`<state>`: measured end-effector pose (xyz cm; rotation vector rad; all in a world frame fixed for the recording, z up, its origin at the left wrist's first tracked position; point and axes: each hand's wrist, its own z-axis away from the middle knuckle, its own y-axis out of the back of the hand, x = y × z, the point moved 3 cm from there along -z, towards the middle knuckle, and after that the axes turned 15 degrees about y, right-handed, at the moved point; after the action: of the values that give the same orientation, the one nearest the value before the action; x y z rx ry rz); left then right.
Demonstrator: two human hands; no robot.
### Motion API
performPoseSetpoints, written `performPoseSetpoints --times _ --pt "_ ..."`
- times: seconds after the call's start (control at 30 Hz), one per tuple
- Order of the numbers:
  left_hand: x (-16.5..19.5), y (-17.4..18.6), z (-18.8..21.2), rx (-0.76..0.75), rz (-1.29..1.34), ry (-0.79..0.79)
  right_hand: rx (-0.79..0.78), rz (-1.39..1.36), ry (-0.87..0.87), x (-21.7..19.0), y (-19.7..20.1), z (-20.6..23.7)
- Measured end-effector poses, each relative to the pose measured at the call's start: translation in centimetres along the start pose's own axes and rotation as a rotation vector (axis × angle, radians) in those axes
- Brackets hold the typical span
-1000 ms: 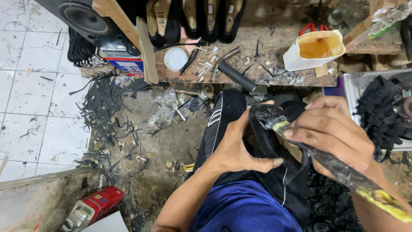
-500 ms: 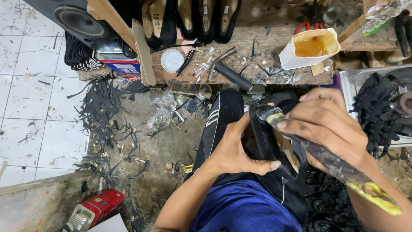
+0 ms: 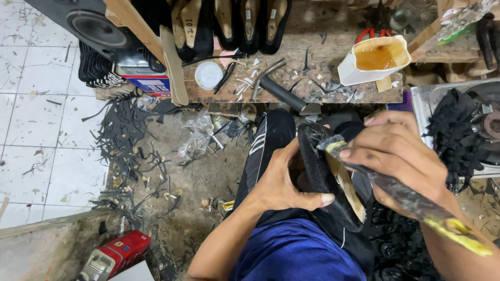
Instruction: The person holds a black fabric shoe upper on their lap and brushes glue along its edge, dipping the brush into a cup of glue on the workbench. They place the finished upper on a wooden rack with other uppers, take another upper, and continue brushing glue along its edge.
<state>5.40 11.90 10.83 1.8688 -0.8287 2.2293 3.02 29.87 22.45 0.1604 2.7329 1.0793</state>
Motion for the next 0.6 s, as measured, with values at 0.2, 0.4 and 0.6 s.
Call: performPoseSetpoints --times 0.2,0.4,0.6 --pt "-0.2 -0.1 0.2 -0.041 0.064 -0.022 0.033 -0.009 0.083 -0.2 -0.5 0.7" --pt "-0.3 0.0 0.3 -0.051 0.116 0.012 0.046 -0.020 0.065 -0.3 -0.7 1.7" --pt "-0.4 -0.2 0.0 -0.072 0.148 0.027 0.006 -0.016 0.051 -0.7 -0.4 1.1"
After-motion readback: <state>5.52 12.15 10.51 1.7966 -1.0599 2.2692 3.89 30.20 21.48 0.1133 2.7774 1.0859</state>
